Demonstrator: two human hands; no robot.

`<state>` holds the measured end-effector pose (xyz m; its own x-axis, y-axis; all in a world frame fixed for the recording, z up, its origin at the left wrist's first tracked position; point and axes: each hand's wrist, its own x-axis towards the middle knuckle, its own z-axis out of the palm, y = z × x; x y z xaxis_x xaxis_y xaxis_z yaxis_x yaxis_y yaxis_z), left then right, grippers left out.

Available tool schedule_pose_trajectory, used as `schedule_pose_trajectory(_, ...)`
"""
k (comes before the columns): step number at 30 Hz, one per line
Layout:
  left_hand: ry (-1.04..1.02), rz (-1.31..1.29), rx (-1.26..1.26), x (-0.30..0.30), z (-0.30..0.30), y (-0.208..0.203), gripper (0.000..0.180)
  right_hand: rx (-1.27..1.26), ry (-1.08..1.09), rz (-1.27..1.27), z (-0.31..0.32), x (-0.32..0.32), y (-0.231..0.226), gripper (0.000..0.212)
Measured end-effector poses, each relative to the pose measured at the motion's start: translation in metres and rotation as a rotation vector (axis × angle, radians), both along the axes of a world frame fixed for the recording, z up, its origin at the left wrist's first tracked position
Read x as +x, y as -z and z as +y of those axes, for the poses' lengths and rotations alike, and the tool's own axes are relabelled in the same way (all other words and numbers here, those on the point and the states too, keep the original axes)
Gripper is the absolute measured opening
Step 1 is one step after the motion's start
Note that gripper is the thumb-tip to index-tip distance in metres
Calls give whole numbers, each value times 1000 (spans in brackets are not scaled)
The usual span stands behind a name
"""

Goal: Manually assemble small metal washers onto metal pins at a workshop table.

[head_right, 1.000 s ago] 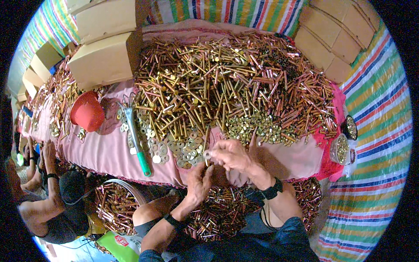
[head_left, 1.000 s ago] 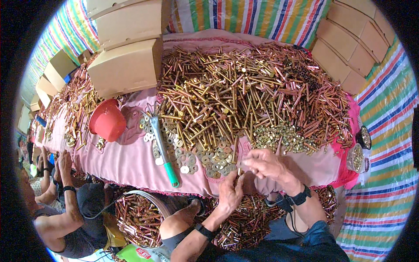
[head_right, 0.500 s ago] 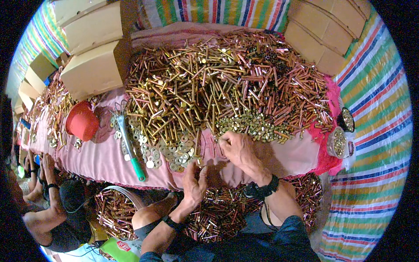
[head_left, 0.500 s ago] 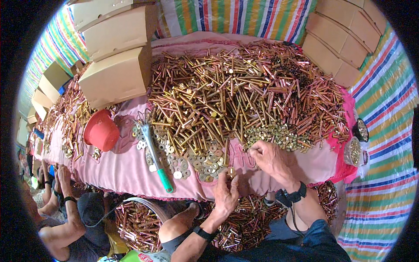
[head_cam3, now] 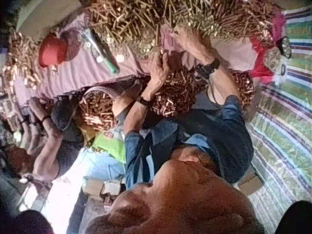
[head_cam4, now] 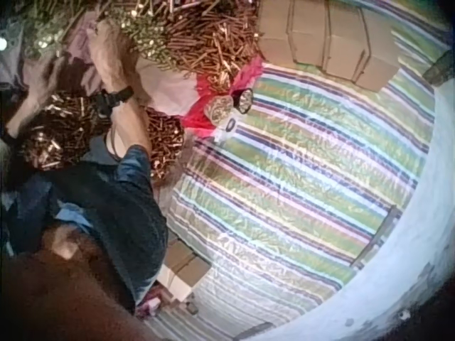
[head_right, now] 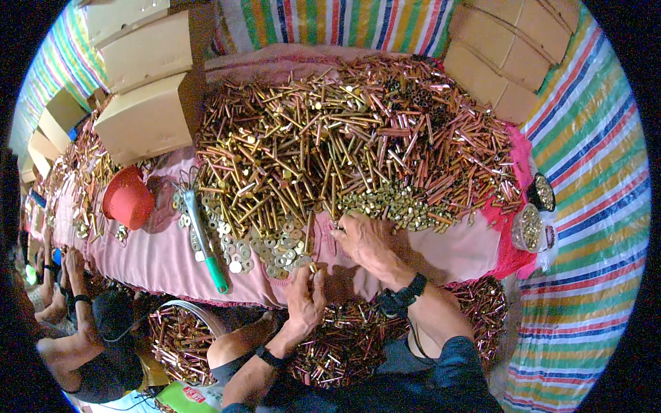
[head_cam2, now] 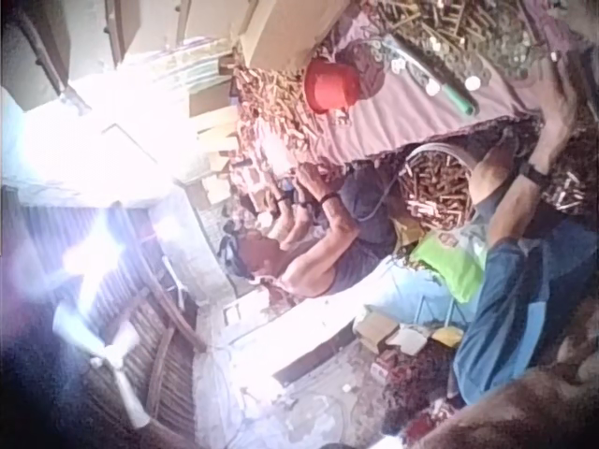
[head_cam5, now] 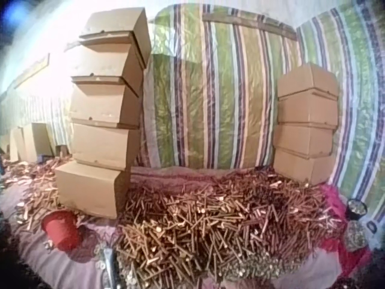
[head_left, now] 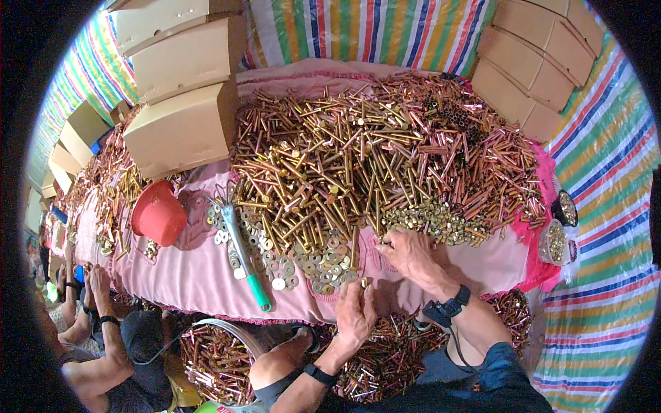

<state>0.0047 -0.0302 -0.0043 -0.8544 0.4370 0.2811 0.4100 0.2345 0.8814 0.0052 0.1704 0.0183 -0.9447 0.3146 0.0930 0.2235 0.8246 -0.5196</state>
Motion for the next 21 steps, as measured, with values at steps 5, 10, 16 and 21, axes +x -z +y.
schedule_pose_trajectory(5,27,29,-101,-1,-5,3,15,22,85,127,18,-9,5,20)
schedule_pose_trajectory(10,78,-112,-103,2,-6,4,17,169,298,143,55,-19,-5,27)
schedule_pose_trajectory(16,62,-143,-13,1,-13,2,20,104,505,45,83,-18,-18,43)
schedule_pose_trajectory(21,74,-156,-14,2,-13,5,20,-48,382,-123,71,-24,-24,53)
